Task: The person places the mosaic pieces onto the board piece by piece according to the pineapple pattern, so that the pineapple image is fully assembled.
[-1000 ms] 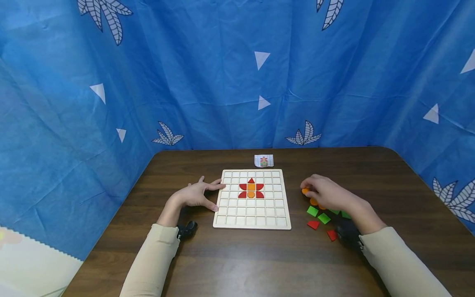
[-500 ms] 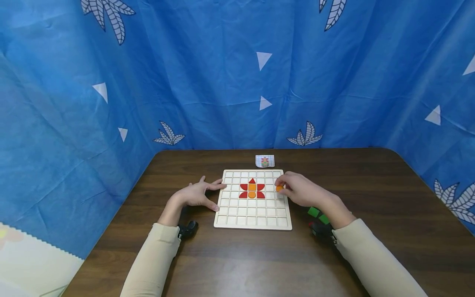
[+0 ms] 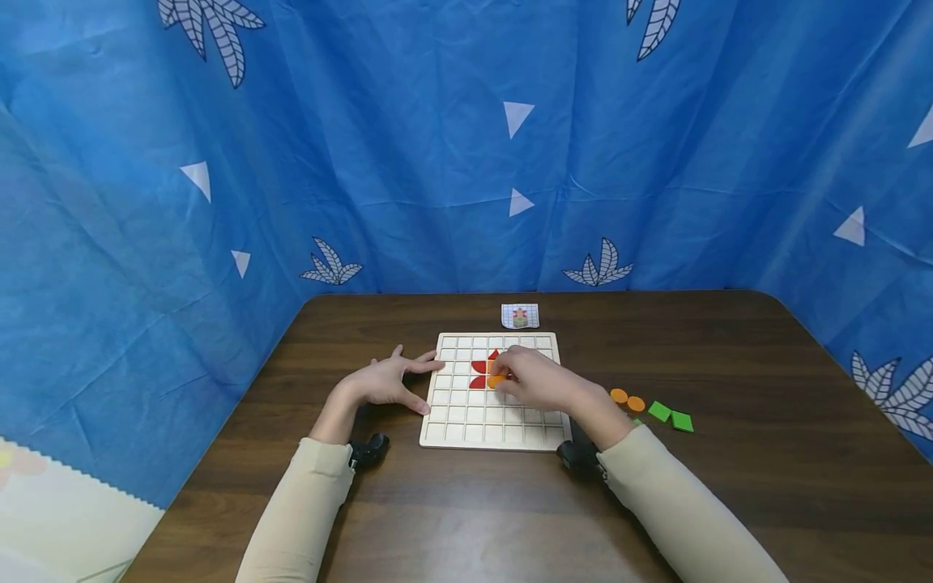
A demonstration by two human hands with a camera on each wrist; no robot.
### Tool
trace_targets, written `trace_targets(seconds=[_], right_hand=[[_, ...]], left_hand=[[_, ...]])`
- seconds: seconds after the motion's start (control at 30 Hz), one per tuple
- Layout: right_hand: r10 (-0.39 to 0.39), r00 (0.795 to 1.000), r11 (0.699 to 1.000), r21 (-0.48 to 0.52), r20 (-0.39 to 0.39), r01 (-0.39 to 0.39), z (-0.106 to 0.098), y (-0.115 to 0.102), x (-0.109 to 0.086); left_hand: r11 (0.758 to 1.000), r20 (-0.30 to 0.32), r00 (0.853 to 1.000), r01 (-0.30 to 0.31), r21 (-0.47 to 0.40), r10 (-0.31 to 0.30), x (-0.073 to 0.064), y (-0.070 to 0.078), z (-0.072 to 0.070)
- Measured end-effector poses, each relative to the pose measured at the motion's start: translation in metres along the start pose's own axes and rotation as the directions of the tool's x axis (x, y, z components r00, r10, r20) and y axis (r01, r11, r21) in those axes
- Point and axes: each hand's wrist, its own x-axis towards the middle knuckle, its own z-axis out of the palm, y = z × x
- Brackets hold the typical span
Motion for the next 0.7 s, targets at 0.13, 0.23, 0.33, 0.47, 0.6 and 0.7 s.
trace_targets(seconds=[0.13, 0.23, 0.33, 0.47, 0.6, 0.7], right_hand=[[-0.029, 0.999, 1.0, 0.001, 0.022, 0.029, 0.012, -0.01, 0.009], [-0.051, 0.998, 0.999, -0.006, 0.039, 0.051, 0.02, -0.013, 0.013], [-0.069, 0.997, 0.997, -0.042, 0.041, 0.071, 0.026, -0.013, 0.015], [-0.081, 0.997, 0.993, -0.082, 0.02, 0.082, 0.032, -0.014, 0.017], [-0.07, 0.998, 0.994, -0.087, 0.001, 0.069, 0.034, -0.016, 0.017], [-0.065, 0.998, 0.993, -0.094, -0.003, 0.065, 0.035, -0.017, 0.017]], left_hand=[[1.0, 0.0, 1.0, -0.006, 0.003, 0.006, 0.0, -0.002, 0.0], [1.0, -0.002, 1.0, -0.01, 0.004, 0.01, 0.0, -0.002, 0.001], [1.0, -0.004, 1.0, -0.011, 0.001, 0.011, 0.0, -0.002, 0.0], [1.0, -0.002, 1.0, -0.011, -0.003, 0.011, 0.0, -0.002, 0.0], [1.0, 0.0, 1.0, -0.016, 0.01, 0.016, 0.0, -0.003, 0.001], [1.0, -0.001, 1.0, -0.015, 0.02, 0.015, 0.0, -0.003, 0.001]])
